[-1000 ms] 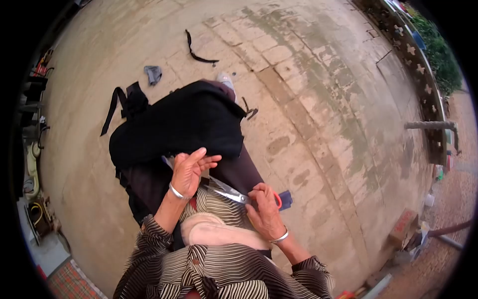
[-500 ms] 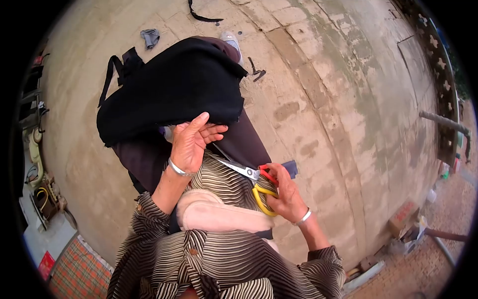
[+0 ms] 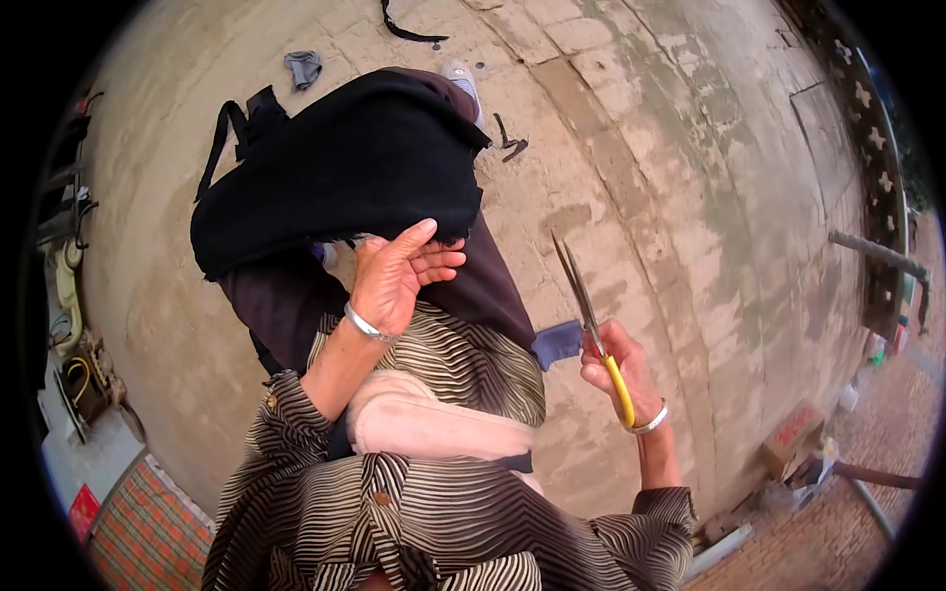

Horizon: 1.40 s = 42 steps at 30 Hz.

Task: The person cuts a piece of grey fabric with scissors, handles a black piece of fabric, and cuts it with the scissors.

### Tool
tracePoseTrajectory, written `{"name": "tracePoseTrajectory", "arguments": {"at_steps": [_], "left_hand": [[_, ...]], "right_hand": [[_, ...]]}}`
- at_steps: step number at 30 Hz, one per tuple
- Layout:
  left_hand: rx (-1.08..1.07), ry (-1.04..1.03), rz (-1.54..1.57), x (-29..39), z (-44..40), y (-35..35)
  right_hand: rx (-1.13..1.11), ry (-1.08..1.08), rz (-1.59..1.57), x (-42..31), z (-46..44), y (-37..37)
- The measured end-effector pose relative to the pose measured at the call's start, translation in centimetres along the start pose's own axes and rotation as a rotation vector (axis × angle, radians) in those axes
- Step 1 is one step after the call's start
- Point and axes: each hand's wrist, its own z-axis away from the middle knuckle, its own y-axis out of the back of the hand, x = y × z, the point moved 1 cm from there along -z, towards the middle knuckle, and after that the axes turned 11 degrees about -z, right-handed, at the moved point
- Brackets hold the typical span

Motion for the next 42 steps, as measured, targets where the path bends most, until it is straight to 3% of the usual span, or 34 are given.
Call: {"name": "tracePoseTrajectory", "arguments": {"at_steps": [3,5,10,12,25,28,42], "left_hand": [[0.031,-0.022,0.0,-0.3,0.1,-0.1],[0.056,-0.009,0.033,-0.5,0.4,-0.1],[0.157,-0.057,0.049,-1.0,0.9,-0.7],[0.169,-0.066,0.066,-1.2,0.9,-0.7],[0.203,-0.061,0.094,-1.4,2.8,-1.1],[0.209,-0.042,0.07,-1.2,3.4,-1.1],[0.181,-0.039,0.104,-1.6,3.6,-1.1]], "right_hand": [[-0.056,-0.003,0.081,-1.3,-0.7,0.5],[-0.154,0.087,0.406,-2.8,-1.3,0.3],[-0.245,0.062,0.561,-4.6,-3.3,0.8],[-0.302,-0.103,0.689,-6.0,-4.0,0.9],[-0.52,-0.086,0.843,-9.9,-6.5,-0.4],[-0.543,-0.155,0.912,-10.5,-7.0,-0.7],[-0.617,-0.096,1.102,-11.5,-7.8,-1.9]]}}
